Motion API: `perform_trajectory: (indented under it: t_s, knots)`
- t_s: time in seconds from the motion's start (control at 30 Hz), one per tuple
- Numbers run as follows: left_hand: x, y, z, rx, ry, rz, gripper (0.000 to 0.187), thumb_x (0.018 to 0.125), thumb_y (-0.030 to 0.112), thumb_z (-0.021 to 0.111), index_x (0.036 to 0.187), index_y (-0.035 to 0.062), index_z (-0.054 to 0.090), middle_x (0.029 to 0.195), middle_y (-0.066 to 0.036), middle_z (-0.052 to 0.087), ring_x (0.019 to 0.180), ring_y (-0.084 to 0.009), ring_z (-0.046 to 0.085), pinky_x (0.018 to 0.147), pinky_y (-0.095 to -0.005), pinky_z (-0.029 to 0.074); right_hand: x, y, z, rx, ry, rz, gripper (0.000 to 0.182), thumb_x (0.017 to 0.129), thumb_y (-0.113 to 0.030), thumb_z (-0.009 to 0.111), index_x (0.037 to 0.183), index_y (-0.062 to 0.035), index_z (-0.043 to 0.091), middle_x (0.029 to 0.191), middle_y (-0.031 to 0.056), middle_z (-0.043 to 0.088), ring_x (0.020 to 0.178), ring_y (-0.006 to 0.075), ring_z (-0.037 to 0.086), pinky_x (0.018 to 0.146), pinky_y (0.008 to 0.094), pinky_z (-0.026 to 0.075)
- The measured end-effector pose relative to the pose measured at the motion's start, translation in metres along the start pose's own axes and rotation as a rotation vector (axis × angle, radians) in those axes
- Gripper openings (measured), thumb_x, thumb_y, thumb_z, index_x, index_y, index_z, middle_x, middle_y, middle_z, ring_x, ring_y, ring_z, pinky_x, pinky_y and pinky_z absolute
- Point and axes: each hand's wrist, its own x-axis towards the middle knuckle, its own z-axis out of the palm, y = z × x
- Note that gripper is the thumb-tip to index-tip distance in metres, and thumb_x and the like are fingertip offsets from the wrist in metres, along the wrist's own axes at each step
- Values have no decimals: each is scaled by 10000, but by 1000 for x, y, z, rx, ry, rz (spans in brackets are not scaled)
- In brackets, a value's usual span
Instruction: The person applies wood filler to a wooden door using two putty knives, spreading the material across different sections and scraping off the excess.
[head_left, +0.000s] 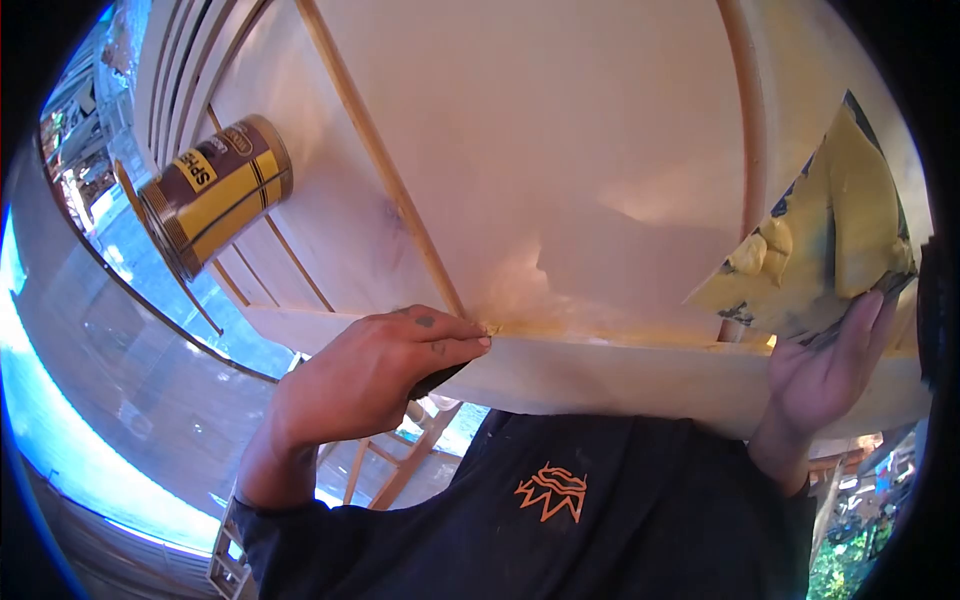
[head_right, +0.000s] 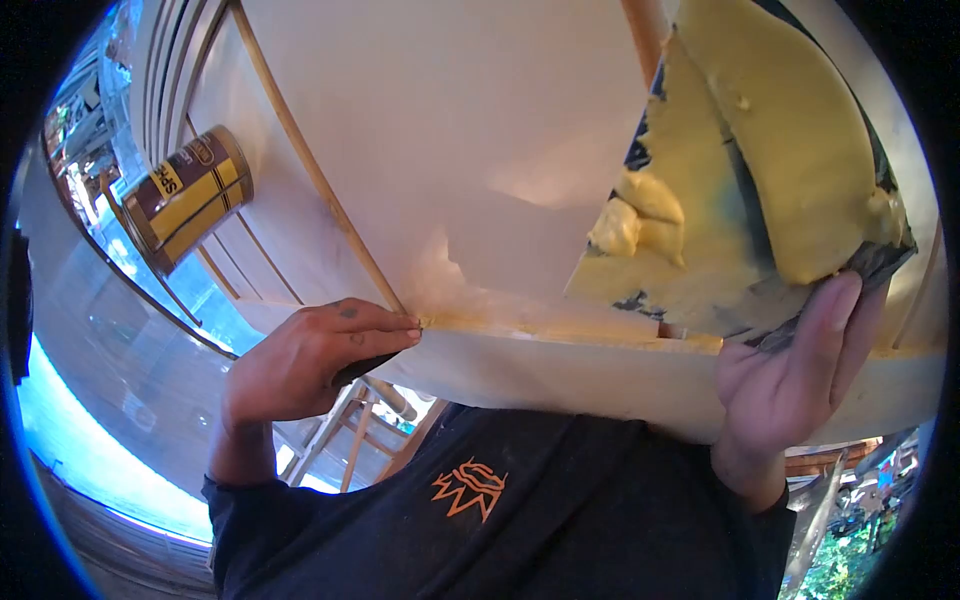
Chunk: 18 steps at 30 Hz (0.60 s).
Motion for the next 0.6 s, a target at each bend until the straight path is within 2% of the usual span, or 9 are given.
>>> perform_trajectory:
  t_s: [0.07,0.17,0.2,0.3,0.33,0.43,0.53,0.6]
  knots:
    - [3,-3,-15,-35,-108,-21,483,672,-90,532,1134,28,610,1144,-136,614,1082,-303,558,915,-394,456,0,-1,-3,44,-10,7,518,869,-5,595,1333,82,382,1338,295,383,1187,390,470,986,433,398]
    - [0,21,-42,218,-251,-79,429,714,-32,526,1124,54,623,1091,-125,637,1045,-279,581,901,-376,465,-5,-1,-7,2,-24,31,532,861,2,605,1338,79,382,1342,304,376,1187,403,468,989,441,392]
    - [0,33,-41,299,-128,-43,384,738,47,541,1112,30,623,1072,-133,622,1037,-277,576,890,-390,464,-6,-2,-7,-3,-21,45,534,858,5,608,1337,80,383,1344,305,373,1189,404,466,991,441,390]
    - [13,57,-31,665,90,161,377,737,119,558,1084,-12,624,1069,-137,589,1056,-283,541,908,-413,439,-3,-11,-5,43,-6,75,539,851,10,616,1334,82,388,1352,302,367,1206,395,454,999,430,383]
    - [15,54,-22,732,102,257,376,723,154,569,1039,-39,634,1087,-136,560,1082,-280,500,929,-429,408,-3,-11,-3,4,-7,69,543,849,13,617,1336,80,386,1356,302,363,1214,390,449,1002,427,380]
    - [21,53,3,802,22,229,381,740,160,608,1105,55,634,1147,-66,562,1126,-247,487,960,-432,398,-3,-10,-6,-90,-63,15,523,862,-11,597,1328,100,388,1377,322,322,1241,403,420,1030,437,354]
    - [16,46,6,812,-73,175,363,742,157,600,1075,17,629,1090,-80,558,1101,-235,491,967,-427,388,-4,-3,-1,23,-5,28,496,881,-18,574,1320,117,386,1388,305,316,1240,397,421,1037,445,356]
    - [8,41,2,812,-163,110,341,749,134,581,1051,-19,619,1059,-90,564,1075,-231,505,968,-427,386,-3,-7,3,204,54,144,462,908,-25,535,1318,119,379,1387,275,331,1238,376,424,1037,438,363]
